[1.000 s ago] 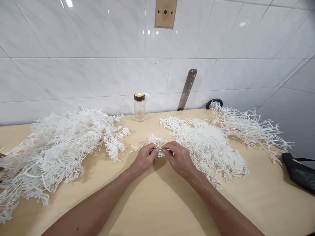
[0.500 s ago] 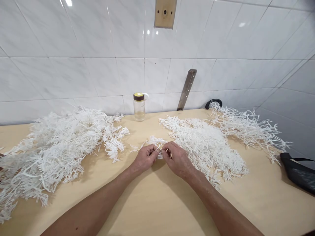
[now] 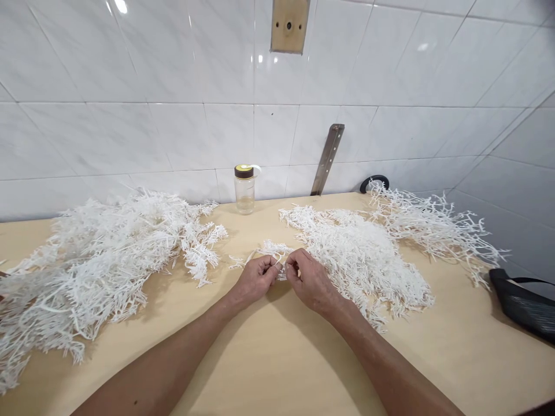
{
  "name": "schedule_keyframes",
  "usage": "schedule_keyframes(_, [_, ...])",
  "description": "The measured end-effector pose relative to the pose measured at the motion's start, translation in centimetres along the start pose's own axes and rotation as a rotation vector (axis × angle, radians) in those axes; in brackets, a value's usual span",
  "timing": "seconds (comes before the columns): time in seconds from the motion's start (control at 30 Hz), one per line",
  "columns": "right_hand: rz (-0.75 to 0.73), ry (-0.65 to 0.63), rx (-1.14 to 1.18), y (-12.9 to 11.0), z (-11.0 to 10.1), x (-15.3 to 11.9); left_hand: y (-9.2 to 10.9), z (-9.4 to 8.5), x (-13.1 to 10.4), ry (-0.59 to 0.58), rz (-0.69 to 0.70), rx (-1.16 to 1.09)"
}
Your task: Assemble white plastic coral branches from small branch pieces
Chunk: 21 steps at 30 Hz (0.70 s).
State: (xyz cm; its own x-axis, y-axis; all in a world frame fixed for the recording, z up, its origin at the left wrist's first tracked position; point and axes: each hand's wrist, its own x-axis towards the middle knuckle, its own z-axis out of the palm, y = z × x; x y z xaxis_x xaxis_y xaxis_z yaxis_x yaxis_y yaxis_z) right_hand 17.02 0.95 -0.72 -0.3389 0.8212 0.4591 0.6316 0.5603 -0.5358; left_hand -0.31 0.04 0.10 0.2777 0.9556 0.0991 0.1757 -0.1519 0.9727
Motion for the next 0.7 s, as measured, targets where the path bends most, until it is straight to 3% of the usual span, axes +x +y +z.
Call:
schedule_keyframes(0.17, [0.034,0.025,-0.068,-0.4,0.5,0.1,-0.3,-0.1,0.0,-0.007,0.009,0.026])
schedule_keyframes(0.33, [0.280,-0.026,0.057,-1.1,0.6,0.1,-0.6,-0.1,-0.1,-0.003,0.028,0.055])
schedule_keyframes(0.4, [0.292,-0.036,0.031,-1.2,0.7,0.1,-0.6,-0.1,-0.1,-0.004,0.040,0.066])
schedule_keyframes(0.53, [0.119,0.073,-0.176,-0.7,0.9,0.3,-0.8,-0.1,-0.3,-0.006,0.051,0.049])
schedule_keyframes(0.7, [0.309,0.226,-0.188,1.4,-1.3,0.8,-1.0,-0.1,-0.5,0.014,0.025,-0.026])
